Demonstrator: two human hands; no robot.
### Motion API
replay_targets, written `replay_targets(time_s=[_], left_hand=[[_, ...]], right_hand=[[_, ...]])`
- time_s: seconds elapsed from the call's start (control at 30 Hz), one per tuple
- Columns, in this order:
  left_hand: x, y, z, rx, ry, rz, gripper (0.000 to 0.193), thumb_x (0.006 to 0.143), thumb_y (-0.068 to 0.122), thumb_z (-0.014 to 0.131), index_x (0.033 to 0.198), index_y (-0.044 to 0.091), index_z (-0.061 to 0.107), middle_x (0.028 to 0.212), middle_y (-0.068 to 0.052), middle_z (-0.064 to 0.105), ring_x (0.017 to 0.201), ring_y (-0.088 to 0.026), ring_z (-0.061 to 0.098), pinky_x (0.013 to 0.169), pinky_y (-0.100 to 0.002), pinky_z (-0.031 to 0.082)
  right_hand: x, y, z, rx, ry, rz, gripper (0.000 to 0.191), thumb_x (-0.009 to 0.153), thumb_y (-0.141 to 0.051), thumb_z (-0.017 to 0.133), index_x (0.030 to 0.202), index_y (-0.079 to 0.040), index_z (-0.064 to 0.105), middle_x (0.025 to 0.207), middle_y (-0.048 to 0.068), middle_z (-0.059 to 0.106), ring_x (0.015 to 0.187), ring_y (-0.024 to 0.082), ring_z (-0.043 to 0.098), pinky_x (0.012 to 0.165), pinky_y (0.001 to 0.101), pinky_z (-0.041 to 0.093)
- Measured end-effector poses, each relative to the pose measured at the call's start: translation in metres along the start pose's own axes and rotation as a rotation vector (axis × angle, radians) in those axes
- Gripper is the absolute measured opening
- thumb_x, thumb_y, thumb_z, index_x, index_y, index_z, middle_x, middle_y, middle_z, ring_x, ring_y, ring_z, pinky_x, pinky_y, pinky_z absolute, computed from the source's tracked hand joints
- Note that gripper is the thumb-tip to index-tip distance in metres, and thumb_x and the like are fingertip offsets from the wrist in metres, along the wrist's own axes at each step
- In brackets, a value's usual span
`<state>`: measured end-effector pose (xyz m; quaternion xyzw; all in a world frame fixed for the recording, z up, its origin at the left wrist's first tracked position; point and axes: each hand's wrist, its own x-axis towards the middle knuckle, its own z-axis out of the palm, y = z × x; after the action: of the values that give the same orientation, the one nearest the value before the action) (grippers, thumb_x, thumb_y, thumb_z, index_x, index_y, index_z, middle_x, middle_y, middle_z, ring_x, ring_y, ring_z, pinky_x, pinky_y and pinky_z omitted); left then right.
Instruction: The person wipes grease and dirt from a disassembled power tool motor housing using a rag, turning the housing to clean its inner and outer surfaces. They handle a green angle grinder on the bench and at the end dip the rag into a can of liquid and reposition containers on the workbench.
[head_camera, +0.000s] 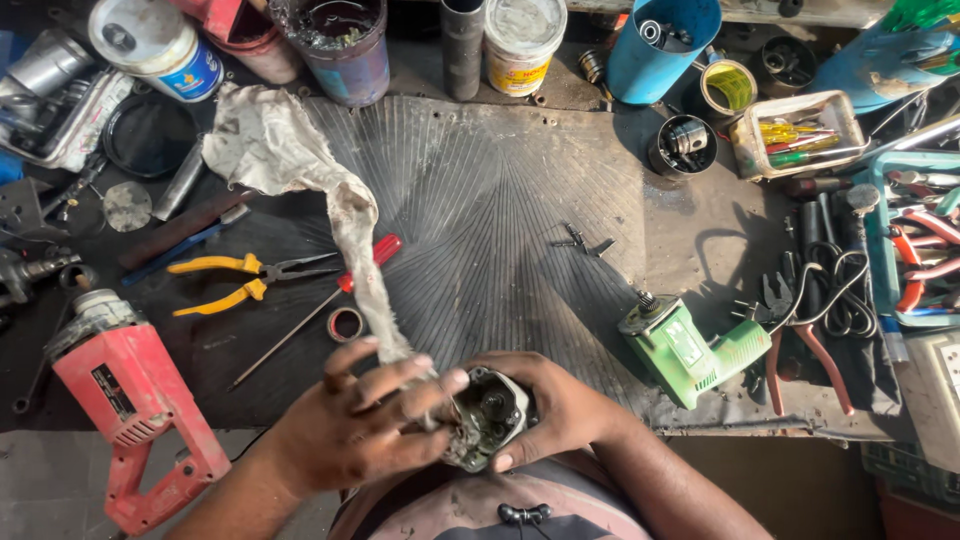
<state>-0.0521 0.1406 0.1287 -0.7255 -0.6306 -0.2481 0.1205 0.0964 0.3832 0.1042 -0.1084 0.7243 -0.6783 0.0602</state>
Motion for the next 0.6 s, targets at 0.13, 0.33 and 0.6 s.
replay_targets(time_s=[0.13, 0.33, 0.6], left_hand=[[0.011, 0.007, 0.002, -0.521, 0.061, -0.229, 0.011, 0.09, 0.024, 0.073, 0.1, 0.019, 0.069, 0.137, -0.003, 0.06, 0.13, -0.025, 0.05, 0.11, -0.047, 0.038], [0.028, 0.014, -0.007, -0.334, 0.129, -0.642, 0.026, 0.081, 0.019, 0.08, 0.102, 0.006, 0.07, 0.129, -0.014, 0.06, 0.119, -0.034, 0.056, 0.099, -0.045, 0.046], [0.036, 0.026, 0.012, -0.38, 0.085, -0.945, 0.023, 0.079, 0.013, 0.082, 0.097, 0.006, 0.07, 0.097, -0.008, 0.074, 0.087, -0.027, 0.075, 0.075, -0.039, 0.059]], right_hand=[[-0.002, -0.006, 0.001, -0.159, 0.102, -0.022, 0.087, 0.069, -0.037, 0.096, 0.139, 0.001, 0.062, 0.131, 0.015, 0.068, 0.123, 0.03, 0.071, 0.107, 0.0405, 0.055], [-0.001, -0.018, 0.003, -0.312, 0.243, -0.035, 0.091, 0.067, -0.038, 0.097, 0.141, 0.0, 0.059, 0.126, 0.015, 0.067, 0.118, 0.03, 0.07, 0.102, 0.0406, 0.055], [0.005, -0.02, 0.019, -0.472, 0.309, 0.038, 0.095, 0.066, -0.041, 0.096, 0.143, -0.001, 0.056, 0.124, 0.014, 0.067, 0.111, 0.03, 0.071, 0.093, 0.038, 0.057]])
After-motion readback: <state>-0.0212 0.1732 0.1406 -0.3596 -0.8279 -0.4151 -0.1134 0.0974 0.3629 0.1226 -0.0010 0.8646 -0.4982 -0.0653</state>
